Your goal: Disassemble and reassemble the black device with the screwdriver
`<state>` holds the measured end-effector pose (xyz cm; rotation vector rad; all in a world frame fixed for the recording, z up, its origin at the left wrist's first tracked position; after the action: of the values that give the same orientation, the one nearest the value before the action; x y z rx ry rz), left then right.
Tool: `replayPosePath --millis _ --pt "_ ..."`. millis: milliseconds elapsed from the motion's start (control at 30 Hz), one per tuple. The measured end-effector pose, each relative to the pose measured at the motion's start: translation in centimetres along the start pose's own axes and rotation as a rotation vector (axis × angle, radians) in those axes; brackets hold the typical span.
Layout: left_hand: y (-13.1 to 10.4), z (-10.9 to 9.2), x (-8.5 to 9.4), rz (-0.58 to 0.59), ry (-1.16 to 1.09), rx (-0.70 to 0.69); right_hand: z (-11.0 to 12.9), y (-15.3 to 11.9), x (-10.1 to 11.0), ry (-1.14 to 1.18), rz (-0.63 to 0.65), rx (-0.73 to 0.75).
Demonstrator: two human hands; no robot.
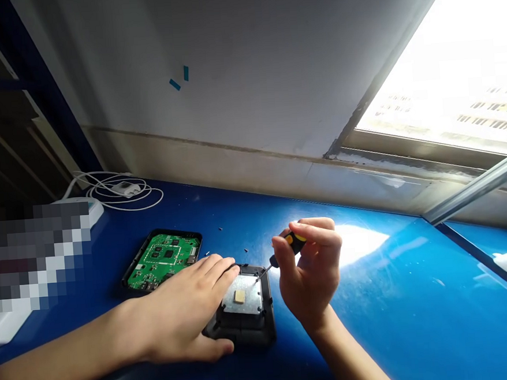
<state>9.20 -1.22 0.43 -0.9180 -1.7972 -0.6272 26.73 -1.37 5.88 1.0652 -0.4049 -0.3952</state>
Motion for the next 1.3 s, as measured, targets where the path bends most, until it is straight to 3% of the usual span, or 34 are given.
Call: replayPosePath --millis 200,467,700,900,1000,1133,1300 --pt "0.0 0.2 -0.1 0.009 -0.019 0.003 -0.1 -0.3 -0.1 -0.062 0.029 -0.023" --pt "0.0 0.6 0.0 0.023 -0.051 -0.015 0.3 -0.4 -0.2 0.028 0.038 0.01" --pt "0.1 0.9 -0.3 0.039 -0.05 -0.005 0.3 -0.3 0.1 -0.116 -0.012 0.006" --pt "0.0 0.8 0.1 0.035 -0.058 -0.007 0.4 -0.7 -0.4 0.024 0.036 -0.073" --pt "0.0 0.7 0.3 0.034 -0.063 0.002 0.7 -0.7 -0.6 0.081 0.055 -0.042" --pt "0.0 0.7 0.2 0.055 -0.066 0.009 1.0 -0.5 -0.3 -0.05 0.018 0.037" --pt "0.1 0.8 0.1 0.054 -0.061 0.012 0.7 -0.8 -0.3 -0.107 0.007 -0.021"
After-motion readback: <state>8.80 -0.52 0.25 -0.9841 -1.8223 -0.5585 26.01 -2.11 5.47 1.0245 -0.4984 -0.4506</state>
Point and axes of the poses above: each hand's wrist, its own y-axis towards the middle knuckle, its own x-axis out of the back of the hand, z = x × y, the point moved 6 cm from there along y, towards the middle knuckle, and after that the axes turned 3 degrees about -y, right-handed, at the moved point
